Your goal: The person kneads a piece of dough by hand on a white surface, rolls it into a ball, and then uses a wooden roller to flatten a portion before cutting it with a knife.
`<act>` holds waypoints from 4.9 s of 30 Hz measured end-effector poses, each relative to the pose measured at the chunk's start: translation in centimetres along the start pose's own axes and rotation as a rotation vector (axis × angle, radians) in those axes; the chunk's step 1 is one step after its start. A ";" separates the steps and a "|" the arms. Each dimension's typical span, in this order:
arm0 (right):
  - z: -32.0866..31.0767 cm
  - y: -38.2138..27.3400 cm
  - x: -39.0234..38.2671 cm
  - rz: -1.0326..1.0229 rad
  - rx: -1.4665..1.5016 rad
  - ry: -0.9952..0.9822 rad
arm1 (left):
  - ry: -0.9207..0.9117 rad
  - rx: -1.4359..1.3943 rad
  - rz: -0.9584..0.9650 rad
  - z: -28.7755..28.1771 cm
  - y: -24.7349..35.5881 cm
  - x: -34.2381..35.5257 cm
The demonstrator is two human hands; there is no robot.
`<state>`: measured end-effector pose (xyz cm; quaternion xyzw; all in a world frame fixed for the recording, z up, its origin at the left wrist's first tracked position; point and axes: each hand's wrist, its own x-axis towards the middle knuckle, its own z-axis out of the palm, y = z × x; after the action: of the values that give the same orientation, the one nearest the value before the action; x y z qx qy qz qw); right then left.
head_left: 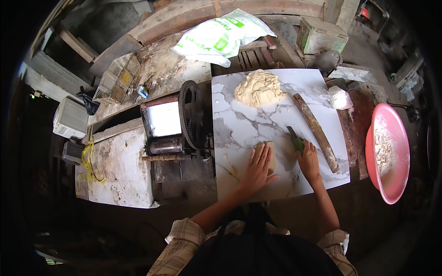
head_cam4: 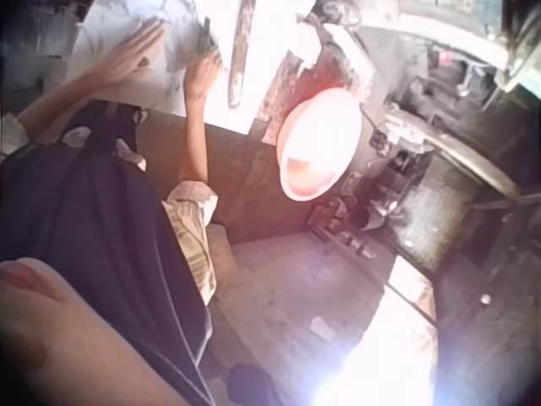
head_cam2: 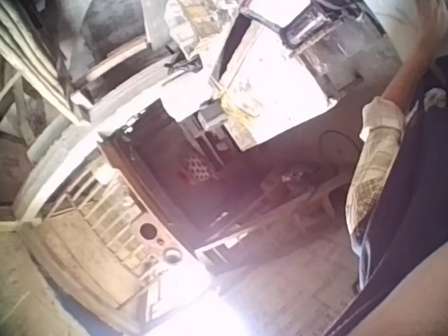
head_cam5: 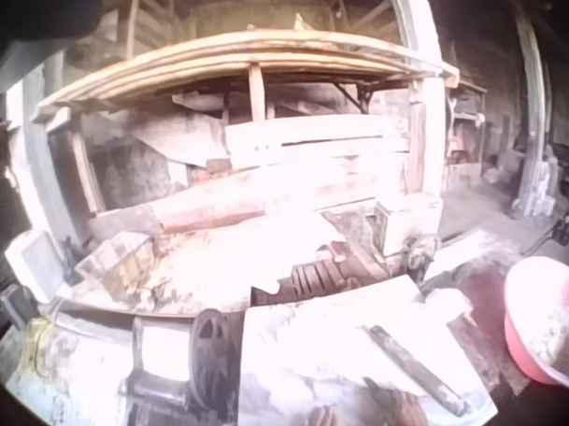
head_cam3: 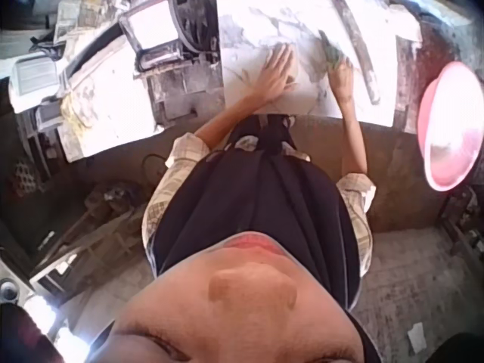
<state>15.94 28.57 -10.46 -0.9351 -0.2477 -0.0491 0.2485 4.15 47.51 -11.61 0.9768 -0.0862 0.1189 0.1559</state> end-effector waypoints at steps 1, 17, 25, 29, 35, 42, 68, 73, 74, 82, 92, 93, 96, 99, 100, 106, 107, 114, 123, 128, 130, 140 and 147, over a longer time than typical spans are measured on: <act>-0.1 0.1 0.4 -0.037 0.041 -0.015 | 0.003 0.010 -0.016 0.1 0.2 -0.2; -4.1 -4.7 0.4 -0.716 -0.277 -0.311 | -0.013 -0.100 -0.157 -2.6 4.7 -7.6; -2.6 -6.0 0.7 -0.763 -0.350 -0.359 | 0.017 -0.032 -0.196 -2.6 5.4 -7.6; -2.0 -6.0 1.1 -0.773 -0.359 -0.347 | 0.013 -0.008 -0.200 -2.4 5.5 -7.6; -1.9 -5.9 1.2 -0.833 -0.357 -0.315 | 0.001 -0.048 -0.220 -2.4 5.5 -7.7; -1.7 -5.6 1.1 -0.793 -0.361 -0.366 | 0.013 -0.073 -0.224 -2.7 5.5 -7.4; -4.7 -2.6 2.1 -0.855 -0.321 -0.360 | 0.052 0.024 -0.241 -2.6 5.4 -6.7; -5.7 -1.3 2.0 -0.854 -0.349 -0.353 | 0.065 0.015 -0.235 -2.5 5.5 -6.6; -6.0 -1.0 2.0 -0.852 -0.349 -0.353 | 0.075 0.014 -0.237 -2.5 5.5 -6.6; -6.1 0.9 2.3 -0.483 -0.249 -0.256 | 0.205 -0.151 -0.310 -2.1 3.2 -3.8; -0.2 -1.3 3.4 -0.200 -0.183 -0.095 | 0.219 -0.071 0.186 -2.3 -0.5 -1.1; -0.3 -1.8 3.3 -0.257 -0.219 -0.045 | 0.216 -0.066 0.182 -2.4 -0.6 -1.1; -1.1 -3.4 2.5 -0.455 -0.096 -0.033 | 0.236 -0.017 0.194 -2.4 -1.0 -0.9; -0.4 -4.3 1.1 -0.620 0.203 -0.159 | 0.197 -0.192 0.035 -2.5 -1.0 -0.5; 0.1 -4.3 0.8 -0.650 0.339 -0.244 | 0.160 -0.318 -0.037 -2.5 -0.9 -0.3; 2.3 -4.2 -0.3 -0.593 0.365 -0.213 | 0.084 -0.695 -0.275 -2.7 -1.8 0.2; 2.4 -4.4 -0.5 -0.584 0.361 -0.209 | 0.069 -0.727 -0.305 -2.7 -2.1 0.3; 0.8 -6.5 1.1 -0.299 0.552 -0.200 | 0.166 -0.741 -0.241 -3.3 -3.6 1.5; 1.6 -7.5 15.4 -0.113 0.795 -0.058 | 0.380 -0.763 -0.342 -5.3 -9.5 13.0; 4.5 -7.3 19.2 -0.086 0.519 0.063 | 0.391 -0.423 -0.402 -3.1 -12.9 16.3; 5.6 -6.5 19.4 -0.099 0.345 0.170 | 0.480 -0.245 -0.353 -2.3 -12.9 16.9; 5.3 -6.6 19.0 0.019 0.163 0.221 | 0.512 -0.322 -0.445 -2.2 -12.0 17.1; 0.1 -3.9 7.0 0.072 0.024 0.152 | 0.290 -0.279 -0.020 -3.2 -5.5 5.8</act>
<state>20.14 34.62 -7.35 -0.9341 -0.1948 -0.1078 0.2792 10.15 52.99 -8.72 0.9193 -0.0689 0.2435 0.3014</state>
